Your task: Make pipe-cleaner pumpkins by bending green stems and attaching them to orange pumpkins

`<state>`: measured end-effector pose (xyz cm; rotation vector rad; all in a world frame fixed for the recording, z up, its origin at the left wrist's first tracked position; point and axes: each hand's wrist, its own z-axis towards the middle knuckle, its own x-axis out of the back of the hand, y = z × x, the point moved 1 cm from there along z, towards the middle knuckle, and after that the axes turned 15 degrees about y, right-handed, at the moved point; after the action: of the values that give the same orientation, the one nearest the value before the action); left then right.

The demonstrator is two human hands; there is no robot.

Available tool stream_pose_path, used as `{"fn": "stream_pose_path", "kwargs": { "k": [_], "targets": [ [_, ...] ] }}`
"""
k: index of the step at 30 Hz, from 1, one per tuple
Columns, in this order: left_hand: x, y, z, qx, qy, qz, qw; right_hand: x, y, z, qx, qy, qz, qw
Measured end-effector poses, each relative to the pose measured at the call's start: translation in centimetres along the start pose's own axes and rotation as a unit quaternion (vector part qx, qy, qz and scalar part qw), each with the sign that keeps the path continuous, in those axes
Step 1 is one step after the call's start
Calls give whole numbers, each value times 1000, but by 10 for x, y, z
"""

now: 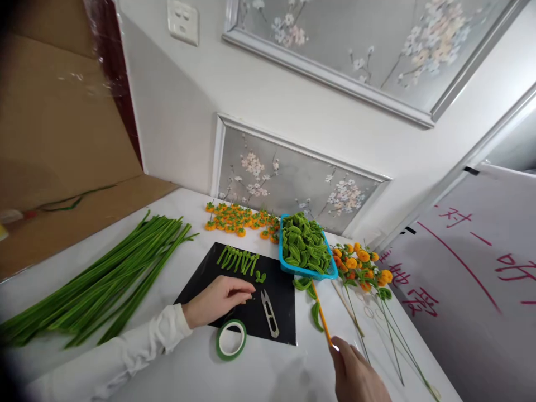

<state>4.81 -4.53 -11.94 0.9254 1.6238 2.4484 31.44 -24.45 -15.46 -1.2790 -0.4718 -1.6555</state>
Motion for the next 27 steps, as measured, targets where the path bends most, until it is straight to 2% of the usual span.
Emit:
{"fn": "stream_pose_path", "kwargs": {
  "k": [4, 10, 12, 16, 21, 27],
  "targets": [
    [16, -20, 5, -36, 93, 92, 991, 3, -36, 14, 37, -55, 86, 994],
    [40, -48, 15, -42, 191, 160, 968, -15, -98, 30, 79, -71, 137, 985],
    [42, -54, 17, -51, 200, 174, 963, -22, -116, 33, 66, -81, 107, 989],
    [36, -53, 15, -89, 177, 191, 961, -34, -139, 36, 46, -134, 51, 989],
    [22, -46, 8, -166, 126, 213, 955, -37, -135, 35, 42, -146, 25, 988],
    [8, -52, 10, -258, 130, 245, 926, -36, -94, 32, -25, -126, 23, 991]
  ]
}}
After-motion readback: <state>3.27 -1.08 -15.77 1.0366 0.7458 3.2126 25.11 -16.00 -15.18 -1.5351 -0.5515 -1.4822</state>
